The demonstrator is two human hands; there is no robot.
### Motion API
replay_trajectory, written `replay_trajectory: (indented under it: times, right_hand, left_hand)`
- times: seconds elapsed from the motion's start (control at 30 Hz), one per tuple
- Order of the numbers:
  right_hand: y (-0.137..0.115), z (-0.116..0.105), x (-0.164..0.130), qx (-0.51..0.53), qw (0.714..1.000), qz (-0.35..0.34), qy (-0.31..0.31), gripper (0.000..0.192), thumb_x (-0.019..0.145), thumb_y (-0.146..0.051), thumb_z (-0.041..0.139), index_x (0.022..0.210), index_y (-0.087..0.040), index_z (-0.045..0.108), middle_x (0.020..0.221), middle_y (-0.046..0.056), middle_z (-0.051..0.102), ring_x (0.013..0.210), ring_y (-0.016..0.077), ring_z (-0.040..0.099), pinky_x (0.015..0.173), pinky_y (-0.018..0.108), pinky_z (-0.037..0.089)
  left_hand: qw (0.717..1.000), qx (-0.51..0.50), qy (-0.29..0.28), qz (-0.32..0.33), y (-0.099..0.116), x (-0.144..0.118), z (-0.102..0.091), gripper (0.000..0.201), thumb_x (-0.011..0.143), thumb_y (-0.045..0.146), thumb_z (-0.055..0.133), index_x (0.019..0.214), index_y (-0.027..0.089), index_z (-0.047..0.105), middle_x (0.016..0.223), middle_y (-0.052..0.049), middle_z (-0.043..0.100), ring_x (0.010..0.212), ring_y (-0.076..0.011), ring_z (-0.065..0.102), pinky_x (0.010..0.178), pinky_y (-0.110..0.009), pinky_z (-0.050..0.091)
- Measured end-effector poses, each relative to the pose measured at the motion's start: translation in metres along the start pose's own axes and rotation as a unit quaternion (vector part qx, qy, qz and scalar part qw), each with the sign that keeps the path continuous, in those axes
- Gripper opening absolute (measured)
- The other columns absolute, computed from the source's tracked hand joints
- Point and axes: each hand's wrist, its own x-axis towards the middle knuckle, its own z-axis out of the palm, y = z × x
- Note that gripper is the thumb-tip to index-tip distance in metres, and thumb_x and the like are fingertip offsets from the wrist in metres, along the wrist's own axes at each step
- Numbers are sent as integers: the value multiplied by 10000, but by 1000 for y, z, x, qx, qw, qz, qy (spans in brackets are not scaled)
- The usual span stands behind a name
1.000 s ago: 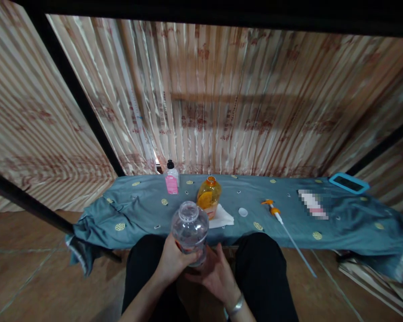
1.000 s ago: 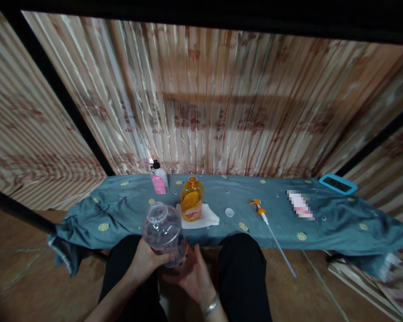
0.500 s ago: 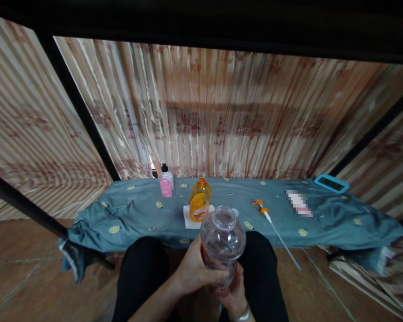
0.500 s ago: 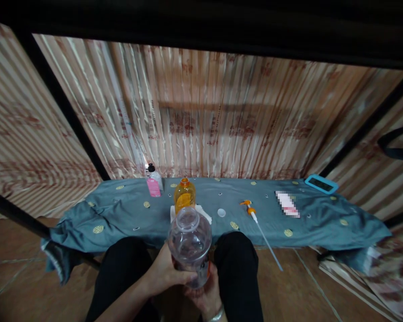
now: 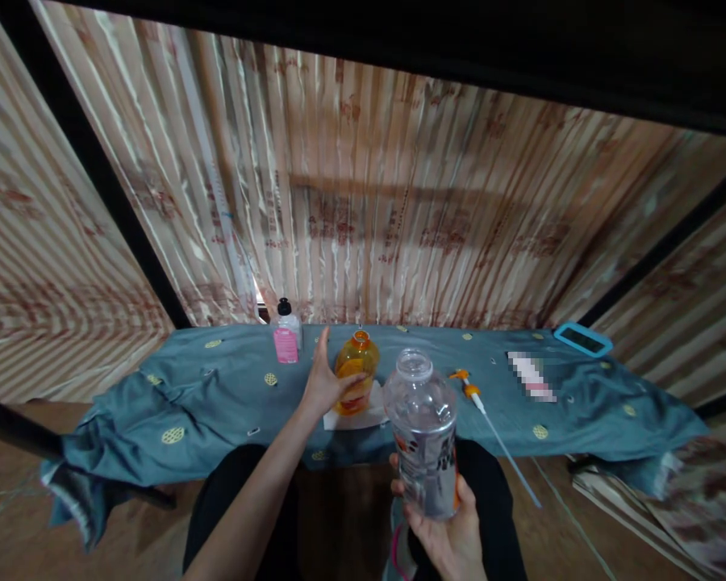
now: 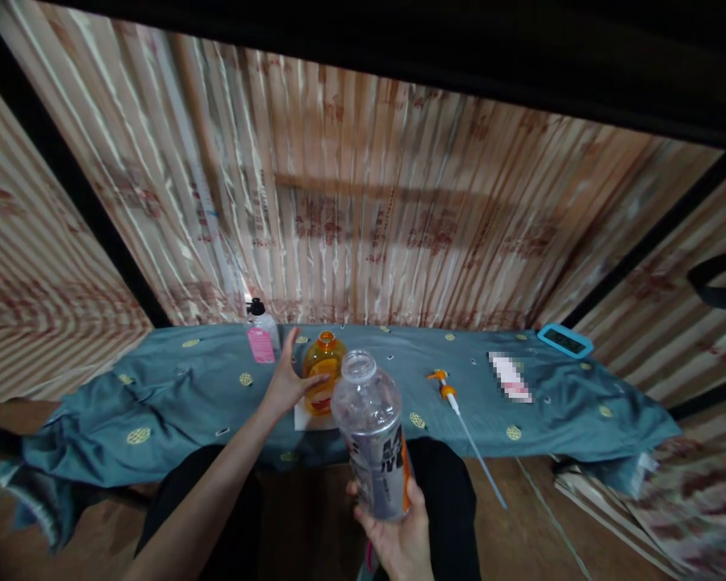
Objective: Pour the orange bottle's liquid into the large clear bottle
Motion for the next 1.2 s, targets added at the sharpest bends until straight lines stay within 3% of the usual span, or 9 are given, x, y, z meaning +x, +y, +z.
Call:
replay_trajectory:
  times: [0.1, 0.23, 0.33, 0.6, 1.2]
  right_hand:
    - [-4, -3, 5, -12, 999, -13, 32, 520, 520, -478, 1062, 929, -199, 901, 1062, 187, 881, 806, 301, 858, 652, 298, 706]
    - [-7, -3, 9, -20, 997, -22, 67, 559, 469, -487, 1072, 916, -198, 902, 1046, 200, 880, 773, 299, 854, 622, 290, 697]
    - [-10, 1, 9, -26, 995, -39, 88, 534, 482, -452, 1076, 932, -223, 903, 1014, 175, 888, 759, 299, 856, 610, 290, 693]
    - [-11, 18, 5, -53, 985, -81, 145, 517, 417, -425, 1090, 856, -226, 903, 852, 132, 891, 673, 295, 849, 562, 280, 679]
    - [-19, 22, -11, -85, 966, -112, 219, 556, 365, -426, 1101, 833, -208, 896, 845, 157, 887, 659, 312, 848, 559, 314, 697]
  left_hand:
    - [998, -30, -50, -21, -12, 14, 18, 1112, 532, 234, 979, 1527, 220, 480, 1624, -202, 535, 1526, -400, 505, 1271, -579, 412]
    - [995, -43, -83, -21, -19, 7, 27, 791, 616, 195, 917, 1349, 228, 622, 1311, -116, 775, 1230, -331, 739, 1128, -533, 558]
    - [997, -20, -68, -4, -15, -3, 27, 687, 608, 236, 939, 1235, 224, 658, 1233, -91, 804, 1173, -321, 760, 1100, -512, 571]
    - [995, -36, -94, -8, 4, -16, 30, 633, 641, 248, 925, 1207, 224, 642, 1169, -69, 819, 1078, -278, 794, 977, -409, 628]
    - [994, 48, -96, 30, 5, -19, 34, 632, 667, 173, 881, 1243, 228, 627, 1209, -54, 810, 1103, -276, 795, 997, -419, 645]
